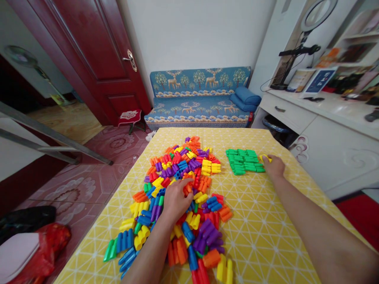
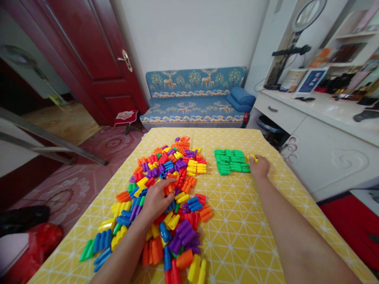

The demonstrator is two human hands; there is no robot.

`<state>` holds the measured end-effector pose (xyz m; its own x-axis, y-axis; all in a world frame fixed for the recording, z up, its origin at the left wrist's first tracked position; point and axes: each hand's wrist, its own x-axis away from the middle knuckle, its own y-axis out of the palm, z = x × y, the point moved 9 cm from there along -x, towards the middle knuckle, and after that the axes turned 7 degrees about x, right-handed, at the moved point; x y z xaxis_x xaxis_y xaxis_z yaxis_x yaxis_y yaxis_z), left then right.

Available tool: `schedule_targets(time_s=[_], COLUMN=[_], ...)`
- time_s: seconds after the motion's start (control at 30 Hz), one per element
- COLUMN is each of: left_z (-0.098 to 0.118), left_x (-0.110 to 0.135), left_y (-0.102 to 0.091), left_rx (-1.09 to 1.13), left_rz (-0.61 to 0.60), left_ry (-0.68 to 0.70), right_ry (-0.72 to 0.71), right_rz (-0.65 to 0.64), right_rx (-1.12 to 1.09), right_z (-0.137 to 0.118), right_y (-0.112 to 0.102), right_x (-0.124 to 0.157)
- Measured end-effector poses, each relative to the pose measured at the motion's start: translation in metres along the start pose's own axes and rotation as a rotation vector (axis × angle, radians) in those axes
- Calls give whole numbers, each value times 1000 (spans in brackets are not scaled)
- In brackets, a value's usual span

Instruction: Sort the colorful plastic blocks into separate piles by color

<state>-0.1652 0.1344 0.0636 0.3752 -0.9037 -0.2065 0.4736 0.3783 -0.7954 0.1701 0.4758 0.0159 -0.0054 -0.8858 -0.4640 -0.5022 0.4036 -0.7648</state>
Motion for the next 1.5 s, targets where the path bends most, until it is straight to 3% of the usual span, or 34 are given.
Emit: schedule_targets(time_s=[0.17, 0.43, 0.57, 0.73, 1.03, 1.5], left_z=[1, 0, 0, 0, 0, -1], left_x=[-1, -2, -1, -1, -1, -1], left_y=[-1, 1, 1, 1, 0, 1], left_rx=[2, 2, 0, 4, 19, 11], left_rz=[-3, -11, -17, -20, -8, -7], left_ry=[-7, -6, 1, -9, -7, -11], right_ry=[-31, -54, -114, -121, 3, -139], right_rz=[-75, 48, -8, 26, 56, 97], right_rx=[-26, 66, 13, -65, -127, -289], right_z=[-3, 19, 17, 14, 17, 11], right_y=[1, -35, -36, -38, -28, -30], right_x=[6, 31, 37, 36, 28, 29])
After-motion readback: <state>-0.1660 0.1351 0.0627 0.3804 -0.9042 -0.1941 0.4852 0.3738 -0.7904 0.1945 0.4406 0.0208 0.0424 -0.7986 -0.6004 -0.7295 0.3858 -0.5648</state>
